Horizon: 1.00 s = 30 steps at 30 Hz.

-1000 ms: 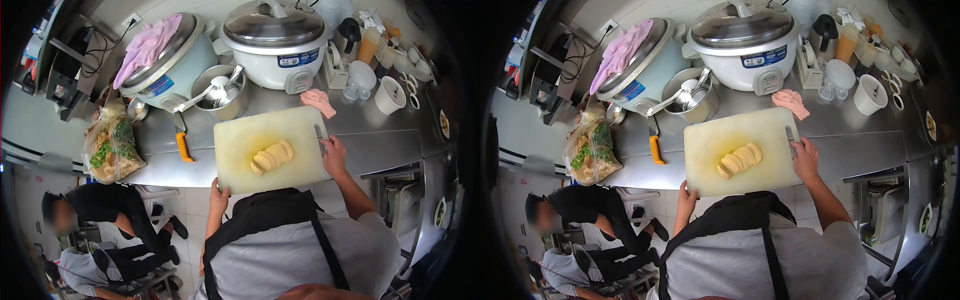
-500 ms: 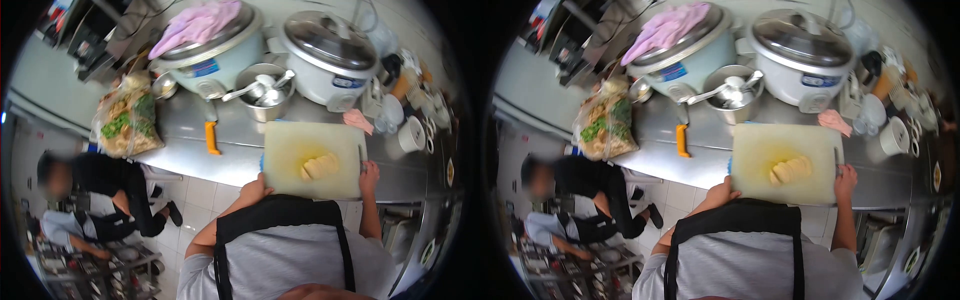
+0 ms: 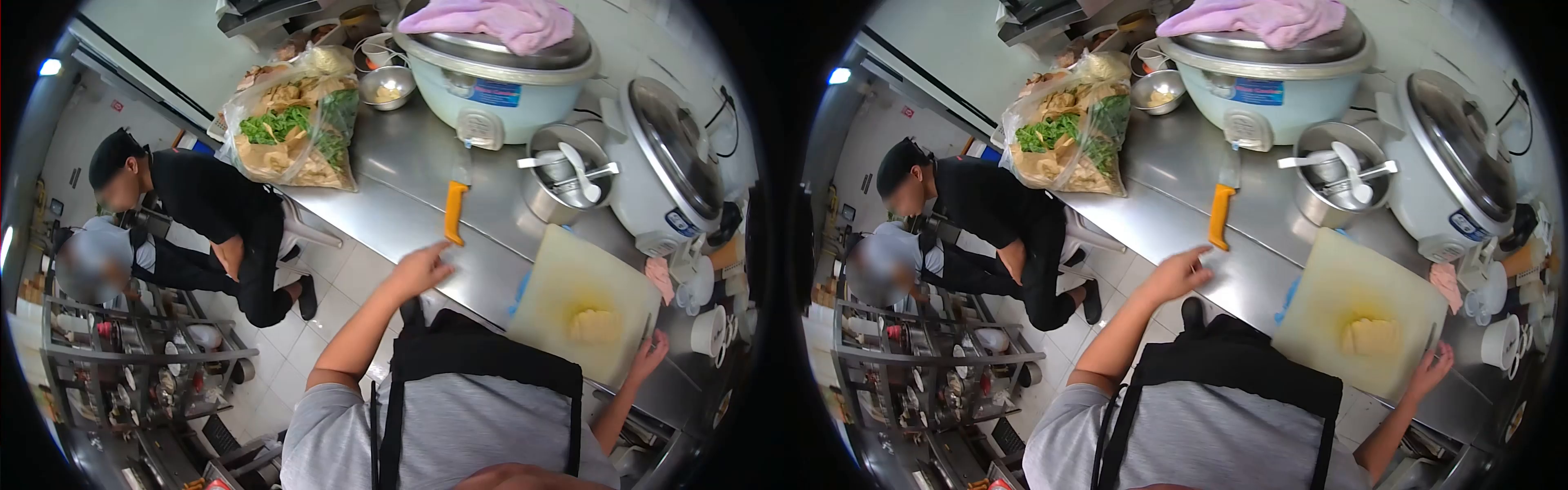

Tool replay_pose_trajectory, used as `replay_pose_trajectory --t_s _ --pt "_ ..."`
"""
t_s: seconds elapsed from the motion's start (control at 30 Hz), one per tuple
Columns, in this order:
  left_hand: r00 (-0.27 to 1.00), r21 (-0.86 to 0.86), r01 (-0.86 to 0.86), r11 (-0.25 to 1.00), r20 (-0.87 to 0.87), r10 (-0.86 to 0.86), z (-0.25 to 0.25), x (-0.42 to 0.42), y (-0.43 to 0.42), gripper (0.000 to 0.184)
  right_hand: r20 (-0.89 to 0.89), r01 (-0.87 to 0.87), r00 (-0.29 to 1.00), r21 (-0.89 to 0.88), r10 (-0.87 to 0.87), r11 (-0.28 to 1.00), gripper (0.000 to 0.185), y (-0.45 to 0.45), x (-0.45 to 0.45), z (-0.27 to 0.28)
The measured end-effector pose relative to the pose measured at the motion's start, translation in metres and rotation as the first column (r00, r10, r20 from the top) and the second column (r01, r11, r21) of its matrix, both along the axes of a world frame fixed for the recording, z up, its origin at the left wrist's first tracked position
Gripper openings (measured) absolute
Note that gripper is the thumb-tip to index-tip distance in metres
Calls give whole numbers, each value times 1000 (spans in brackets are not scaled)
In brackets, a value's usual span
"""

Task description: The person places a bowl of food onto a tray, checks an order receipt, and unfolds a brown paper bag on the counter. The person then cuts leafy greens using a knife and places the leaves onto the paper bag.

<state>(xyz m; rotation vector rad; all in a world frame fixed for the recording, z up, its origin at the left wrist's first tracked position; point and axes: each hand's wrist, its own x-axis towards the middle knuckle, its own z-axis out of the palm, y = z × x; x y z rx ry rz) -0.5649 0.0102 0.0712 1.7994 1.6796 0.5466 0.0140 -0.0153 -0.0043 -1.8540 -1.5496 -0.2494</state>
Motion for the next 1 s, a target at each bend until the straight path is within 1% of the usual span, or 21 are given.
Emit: replay_pose_trajectory --t_s 0.1,0.13,0.17,0.23,0.27,0.33,0.37,0.43,0.47,0.53,0.6,0.63,0.67,0.73,0.8,0.83,0.87,0.93,1.0 --pt "985 107 -162 981 81 154 32 -70 22 45 -21 -110 994 20 110 994 22 21 -73 44" --pt "981 203 -187 961 86 173 38 -96 30 44 -44 -167 985 39 169 985 19 27 -108 62" --pt "977 298 -212 931 97 191 45 -123 40 43 -58 -214 975 39 216 976 18 32 -139 69" --pt "967 574 -145 806 -89 238 61 -178 62 47 -75 -307 948 37 309 951 16 41 -194 87" --pt "940 641 -147 753 -147 309 70 -203 71 49 -112 -349 928 66 355 935 13 47 -229 93" --pt "858 764 -134 631 -229 460 92 -244 84 52 -154 -388 907 52 391 920 11 58 -293 95" --pt "835 737 -181 651 -234 497 93 -264 89 56 -151 -435 889 13 432 900 10 65 -326 98" --pt "768 712 -112 693 -381 515 93 -294 94 53 -158 -519 849 -80 504 851 10 78 -388 104" --pt "775 655 -87 750 -429 464 88 -303 96 49 -169 -557 828 -132 535 820 11 84 -414 106" --pt "781 518 -32 855 -521 345 71 -315 92 41 -177 -602 796 -127 579 788 14 98 -459 102" --pt "774 503 -38 863 -531 344 56 -313 83 32 -245 -619 777 -138 579 773 15 110 -501 100" --pt "769 499 -40 866 -538 346 49 -309 77 27 -248 -627 771 -137 586 767 16 116 -518 95" --pt "793 524 -31 851 -506 340 39 -305 70 23 -251 -636 763 -131 595 760 18 122 -536 92" --pt "834 582 -17 813 -441 333 22 -302 58 17 -382 -756 635 -128 671 642 22 135 -573 98" --pt "882 653 -36 756 -335 332 14 -306 58 19 -381 -818 569 -169 729 550 25 144 -614 110" --pt "902 685 -50 727 -282 327 12 -309 58 20 -357 -849 526 -163 772 503 26 148 -635 118" --pt "913 668 -51 743 -271 306 16 -313 59 21 -331 -876 482 -159 812 455 27 152 -656 126" --pt "919 667 -55 743 -257 299 25 -321 63 20 -265 -933 361 -98 894 347 28 160 -694 133" --pt "924 661 -69 747 -239 298 31 -330 67 19 -171 -944 330 -67 928 323 31 174 -727 126"
